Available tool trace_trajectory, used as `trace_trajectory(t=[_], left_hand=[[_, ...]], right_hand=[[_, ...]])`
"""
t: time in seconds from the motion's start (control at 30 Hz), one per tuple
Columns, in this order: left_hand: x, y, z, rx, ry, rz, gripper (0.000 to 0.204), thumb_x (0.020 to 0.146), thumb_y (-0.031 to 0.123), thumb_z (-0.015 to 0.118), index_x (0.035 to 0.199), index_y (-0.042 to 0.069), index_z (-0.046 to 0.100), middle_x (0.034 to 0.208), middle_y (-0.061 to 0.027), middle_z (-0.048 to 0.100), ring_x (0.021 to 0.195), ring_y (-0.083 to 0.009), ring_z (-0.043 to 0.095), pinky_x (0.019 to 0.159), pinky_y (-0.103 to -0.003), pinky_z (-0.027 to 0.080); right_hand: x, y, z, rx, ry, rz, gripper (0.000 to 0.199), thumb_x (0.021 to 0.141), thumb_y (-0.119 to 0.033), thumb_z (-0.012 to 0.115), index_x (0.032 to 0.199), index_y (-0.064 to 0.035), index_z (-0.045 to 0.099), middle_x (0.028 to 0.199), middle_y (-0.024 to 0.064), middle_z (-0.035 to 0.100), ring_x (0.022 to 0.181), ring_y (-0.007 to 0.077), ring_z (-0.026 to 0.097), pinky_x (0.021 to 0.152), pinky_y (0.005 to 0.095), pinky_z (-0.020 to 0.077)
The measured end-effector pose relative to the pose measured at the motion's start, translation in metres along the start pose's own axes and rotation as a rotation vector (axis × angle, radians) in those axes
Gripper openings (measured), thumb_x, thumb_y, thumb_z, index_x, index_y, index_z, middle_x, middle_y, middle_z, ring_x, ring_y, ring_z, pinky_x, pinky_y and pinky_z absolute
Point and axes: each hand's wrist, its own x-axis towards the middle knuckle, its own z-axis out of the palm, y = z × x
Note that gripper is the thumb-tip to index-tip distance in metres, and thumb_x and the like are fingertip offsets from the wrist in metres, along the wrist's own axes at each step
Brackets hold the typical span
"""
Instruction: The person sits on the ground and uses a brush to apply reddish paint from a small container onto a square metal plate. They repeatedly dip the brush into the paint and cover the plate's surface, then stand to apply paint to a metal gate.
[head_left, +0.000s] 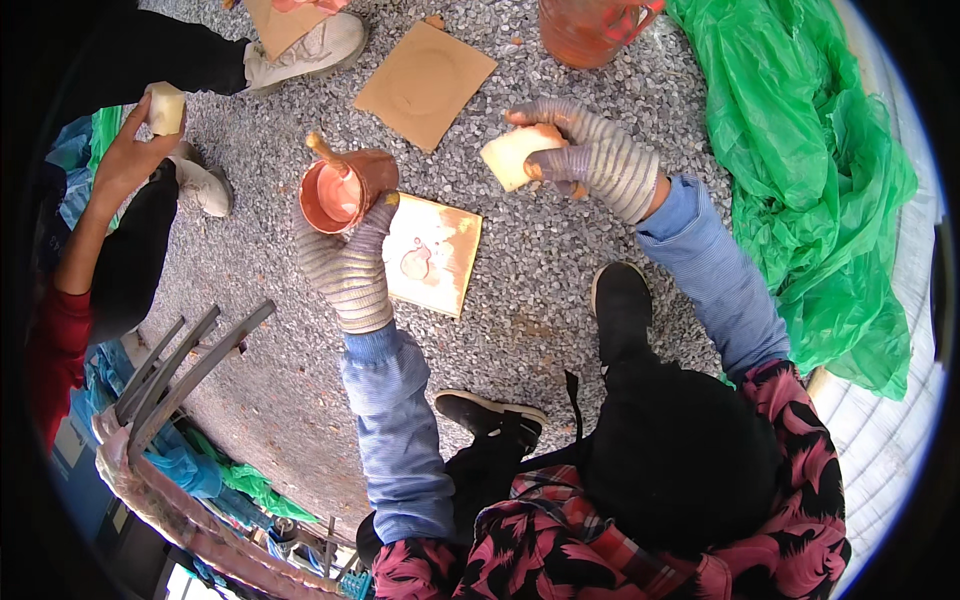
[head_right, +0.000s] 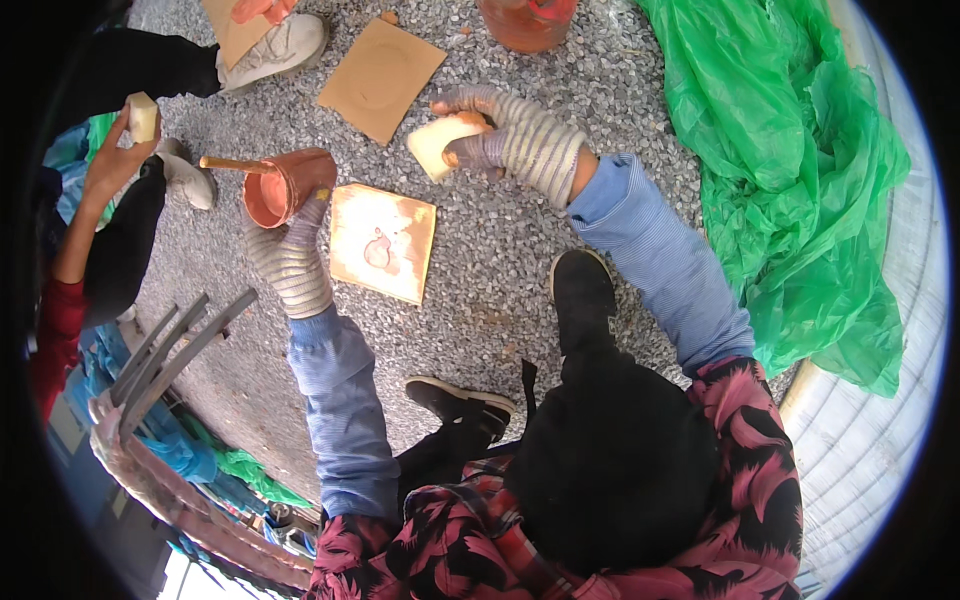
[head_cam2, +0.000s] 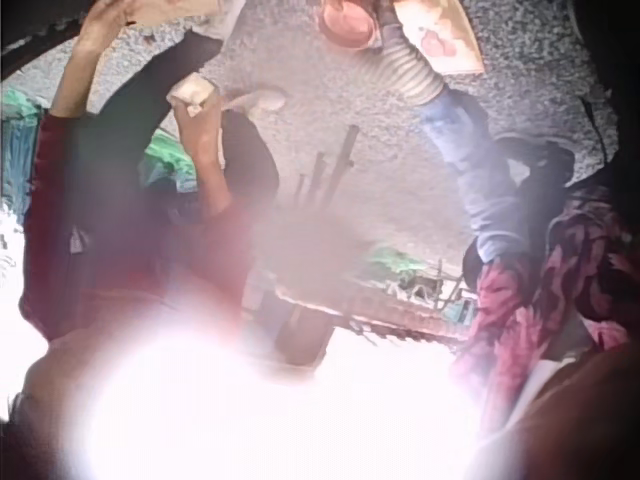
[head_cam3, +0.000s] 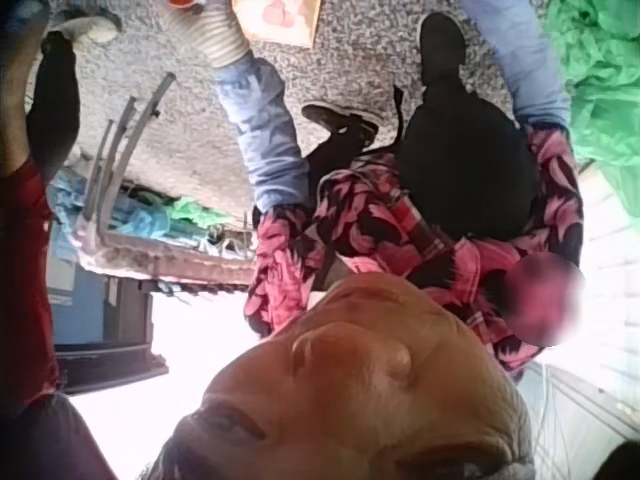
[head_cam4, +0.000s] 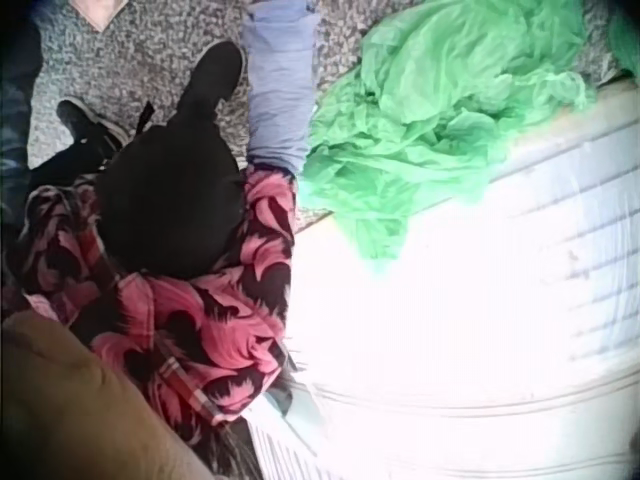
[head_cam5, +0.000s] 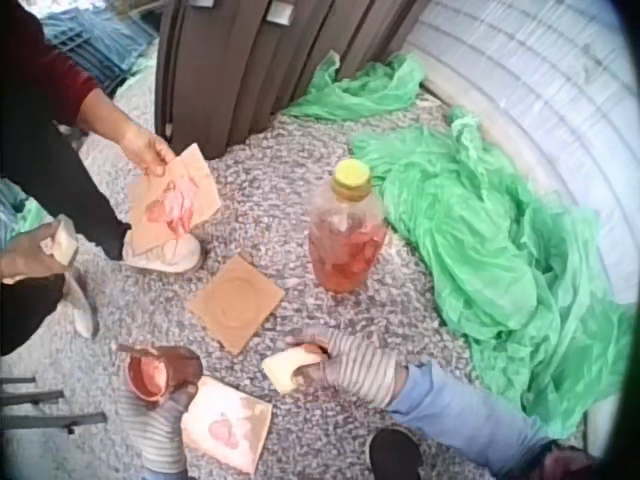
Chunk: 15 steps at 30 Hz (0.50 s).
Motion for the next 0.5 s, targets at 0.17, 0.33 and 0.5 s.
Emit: trace_trajectory(t=[0.17, 0.33, 0.5], left_hand=[[-0.006, -0.002, 0.008, -0.053, -0.059, -0.036, 0.058, 0.063, -0.003, 0.076, 0.115, 0.001, 0.05, 0.107, -0.0073, 0.057, 0.096, -0.0166, 0.055, 0.086, -0.03, 0.046], [-0.01, -0.006, 0.014, -0.071, -0.075, -0.066, 0.058, 0.063, -0.003, 0.076, 0.115, 0.001, 0.049, 0.107, -0.007, 0.057, 0.097, -0.0164, 0.055, 0.086, -0.03, 0.046], [-0.013, -0.012, 0.017, 0.007, -0.09, -0.038, 0.058, 0.063, -0.002, 0.077, 0.114, 0.001, 0.05, 0.107, -0.0069, 0.057, 0.096, -0.016, 0.055, 0.085, -0.029, 0.047]], right_hand=[[0.038, -0.017, 0.03, -0.077, 0.101, 0.059, 0.058, 0.061, -0.014, 0.08, 0.111, 0.0004, 0.053, 0.088, 0.0116, 0.061, 0.062, 0.0153, 0.058, 0.05, 0.0262, 0.0485], [0.058, 0.005, 0.039, -0.049, 0.054, 0.054, 0.053, 0.065, -0.017, 0.077, 0.11, 0.0015, 0.056, 0.086, 0.0088, 0.062, 0.064, 0.0129, 0.057, 0.053, 0.0248, 0.0473], [0.051, -0.002, 0.041, -0.111, 0.063, -0.005, 0.051, 0.065, -0.016, 0.078, 0.108, 0.0009, 0.057, 0.091, 0.0094, 0.063, 0.076, 0.015, 0.061, 0.063, 0.0256, 0.0507]])
